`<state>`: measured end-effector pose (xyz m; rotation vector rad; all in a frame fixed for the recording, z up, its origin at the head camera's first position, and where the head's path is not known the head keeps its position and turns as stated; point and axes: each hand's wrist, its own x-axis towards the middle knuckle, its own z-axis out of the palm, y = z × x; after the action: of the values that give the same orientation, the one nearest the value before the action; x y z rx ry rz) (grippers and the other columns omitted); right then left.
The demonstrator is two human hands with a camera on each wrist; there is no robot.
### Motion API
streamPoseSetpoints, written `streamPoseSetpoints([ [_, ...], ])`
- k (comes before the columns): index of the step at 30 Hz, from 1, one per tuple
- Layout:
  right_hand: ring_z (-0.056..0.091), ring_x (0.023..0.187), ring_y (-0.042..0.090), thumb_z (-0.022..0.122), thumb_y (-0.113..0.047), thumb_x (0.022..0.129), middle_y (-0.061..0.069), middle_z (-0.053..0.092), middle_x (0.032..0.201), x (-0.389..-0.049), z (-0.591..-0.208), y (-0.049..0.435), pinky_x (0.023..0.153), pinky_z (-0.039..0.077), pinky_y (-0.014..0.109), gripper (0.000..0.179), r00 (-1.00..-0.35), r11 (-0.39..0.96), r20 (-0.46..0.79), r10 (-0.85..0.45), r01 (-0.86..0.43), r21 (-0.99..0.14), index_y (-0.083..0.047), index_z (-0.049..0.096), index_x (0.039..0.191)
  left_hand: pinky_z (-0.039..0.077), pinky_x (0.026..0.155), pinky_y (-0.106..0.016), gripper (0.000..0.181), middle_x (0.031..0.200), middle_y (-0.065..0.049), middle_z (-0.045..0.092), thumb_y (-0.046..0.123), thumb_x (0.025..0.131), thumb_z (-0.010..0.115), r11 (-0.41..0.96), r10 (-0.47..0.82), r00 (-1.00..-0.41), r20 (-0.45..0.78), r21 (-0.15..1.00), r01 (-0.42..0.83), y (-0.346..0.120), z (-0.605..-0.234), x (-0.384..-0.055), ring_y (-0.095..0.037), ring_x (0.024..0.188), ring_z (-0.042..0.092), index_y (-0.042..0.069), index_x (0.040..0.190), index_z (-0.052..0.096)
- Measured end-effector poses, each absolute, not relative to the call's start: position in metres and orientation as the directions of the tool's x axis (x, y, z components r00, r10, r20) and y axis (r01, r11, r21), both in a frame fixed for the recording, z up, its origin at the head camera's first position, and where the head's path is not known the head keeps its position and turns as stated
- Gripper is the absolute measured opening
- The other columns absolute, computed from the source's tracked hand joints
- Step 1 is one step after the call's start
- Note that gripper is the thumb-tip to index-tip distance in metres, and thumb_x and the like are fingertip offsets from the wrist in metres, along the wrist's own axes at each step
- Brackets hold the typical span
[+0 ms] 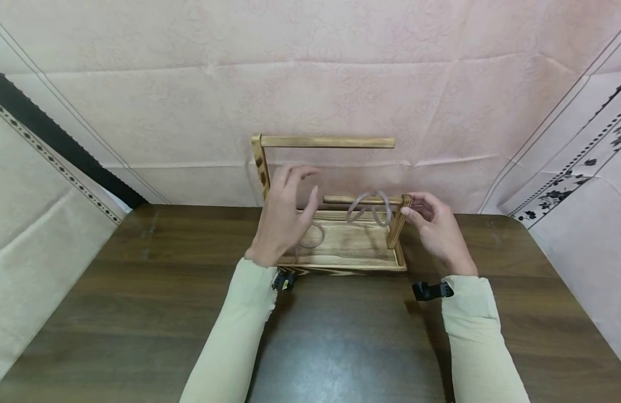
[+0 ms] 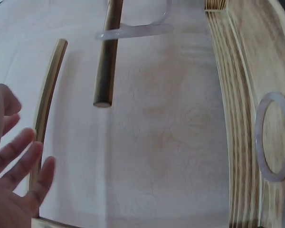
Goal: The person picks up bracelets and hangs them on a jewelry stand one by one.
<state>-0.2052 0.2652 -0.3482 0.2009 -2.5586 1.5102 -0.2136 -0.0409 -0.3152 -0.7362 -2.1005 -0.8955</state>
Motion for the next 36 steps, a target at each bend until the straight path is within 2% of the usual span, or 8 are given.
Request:
streamPoseSetpoints([
  [6, 0.060, 0.108, 0.000, 0.059, -0.016, 0.104, 0.020, 0.065, 0.129, -0.205, -0.348, 0.265, 0.089, 0.051, 0.007, 0.037, -0.976, 0.470, 0.217, -0.032, -0.206, -0.858, 0.000, 0.055, 0.137, 0.050, 0.090, -0.037, 0.025, 0.115, -0.016, 0.059, 0.005, 0.096, 0.058, 0.550, 0.116, -0.509, 0.853, 0.372, 0.748, -0.051, -0.316, -0.218, -0.029, 0.107, 0.054, 0.001, 0.120, 0.064],
  [13, 0.060, 0.105, -0.002, 0.059, -0.015, 0.104, 0.020, 0.065, 0.129, -0.204, -0.347, 0.264, 0.089, 0.051, 0.007, 0.036, -0.977, 0.465, 0.213, -0.030, -0.202, -0.862, 0.000, 0.055, 0.136, 0.048, 0.084, -0.042, 0.026, 0.111, -0.021, 0.054, 0.002, 0.092, 0.059, 0.527, -0.026, -0.501, 0.865, 0.438, 0.728, -0.064, -0.316, -0.222, -0.037, 0.101, 0.051, -0.003, 0.117, 0.063],
  [16, 0.060, 0.105, -0.002, 0.058, -0.016, 0.104, 0.020, 0.064, 0.130, -0.205, -0.348, 0.264, 0.091, 0.052, 0.009, 0.037, -0.978, 0.464, 0.205, -0.031, -0.196, -0.864, -0.001, 0.054, 0.138, 0.045, 0.086, -0.043, 0.031, 0.113, -0.023, 0.053, 0.004, 0.091, 0.061, 0.533, -0.082, -0.508, 0.858, 0.468, 0.705, -0.071, -0.316, -0.225, -0.038, 0.102, 0.049, -0.004, 0.121, 0.059],
  [20, 0.061, 0.105, -0.003, 0.058, -0.017, 0.105, 0.020, 0.064, 0.131, -0.206, -0.349, 0.265, 0.093, 0.053, 0.013, 0.038, -0.979, 0.465, 0.199, -0.032, -0.191, -0.865, -0.001, 0.053, 0.139, 0.044, 0.096, -0.039, 0.040, 0.119, -0.024, 0.051, 0.004, 0.090, 0.063, 0.549, -0.132, -0.527, 0.840, 0.504, 0.666, -0.081, -0.317, -0.228, -0.034, 0.111, 0.048, -0.004, 0.127, 0.053],
  [23, 0.061, 0.105, -0.002, 0.058, -0.017, 0.105, 0.020, 0.065, 0.130, -0.205, -0.348, 0.265, 0.092, 0.053, 0.011, 0.038, -0.980, 0.461, 0.198, -0.030, -0.189, -0.867, -0.001, 0.053, 0.139, 0.043, 0.100, -0.039, 0.047, 0.124, -0.022, 0.049, 0.004, 0.089, 0.065, 0.552, -0.153, -0.567, 0.809, 0.546, 0.630, -0.089, -0.318, -0.230, -0.030, 0.116, 0.047, -0.003, 0.132, 0.049],
  [26, 0.062, 0.104, -0.001, 0.058, -0.016, 0.104, 0.020, 0.065, 0.129, -0.204, -0.347, 0.265, 0.090, 0.052, 0.010, 0.037, -0.979, 0.460, 0.200, -0.031, -0.192, -0.867, -0.001, 0.054, 0.138, 0.043, 0.104, -0.041, 0.056, 0.130, -0.023, 0.046, 0.007, 0.090, 0.068, 0.538, -0.142, -0.641, 0.755, 0.602, 0.590, -0.095, -0.319, -0.230, -0.031, 0.121, 0.046, -0.003, 0.138, 0.042],
  [32, 0.062, 0.104, 0.000, 0.057, -0.017, 0.105, 0.021, 0.064, 0.130, -0.205, -0.348, 0.265, 0.089, 0.053, 0.011, 0.038, -0.978, 0.474, 0.206, -0.035, -0.197, -0.858, 0.000, 0.053, 0.139, 0.039, 0.114, -0.052, 0.067, 0.140, -0.024, 0.041, 0.018, 0.098, 0.066, 0.519, -0.023, -0.827, 0.562, 0.713, 0.471, -0.107, -0.320, -0.228, -0.037, 0.131, 0.045, 0.001, 0.149, 0.025],
  [36, 0.062, 0.104, 0.000, 0.058, -0.016, 0.105, 0.021, 0.064, 0.131, -0.205, -0.347, 0.265, 0.089, 0.053, 0.010, 0.038, -0.979, 0.468, 0.202, -0.034, -0.194, -0.862, 0.000, 0.053, 0.139, 0.039, 0.117, -0.052, 0.068, 0.146, -0.023, 0.042, 0.026, 0.102, 0.061, 0.521, 0.050, -0.899, 0.435, 0.757, 0.395, -0.116, -0.326, -0.231, -0.037, 0.136, 0.045, 0.004, 0.153, 0.022],
])
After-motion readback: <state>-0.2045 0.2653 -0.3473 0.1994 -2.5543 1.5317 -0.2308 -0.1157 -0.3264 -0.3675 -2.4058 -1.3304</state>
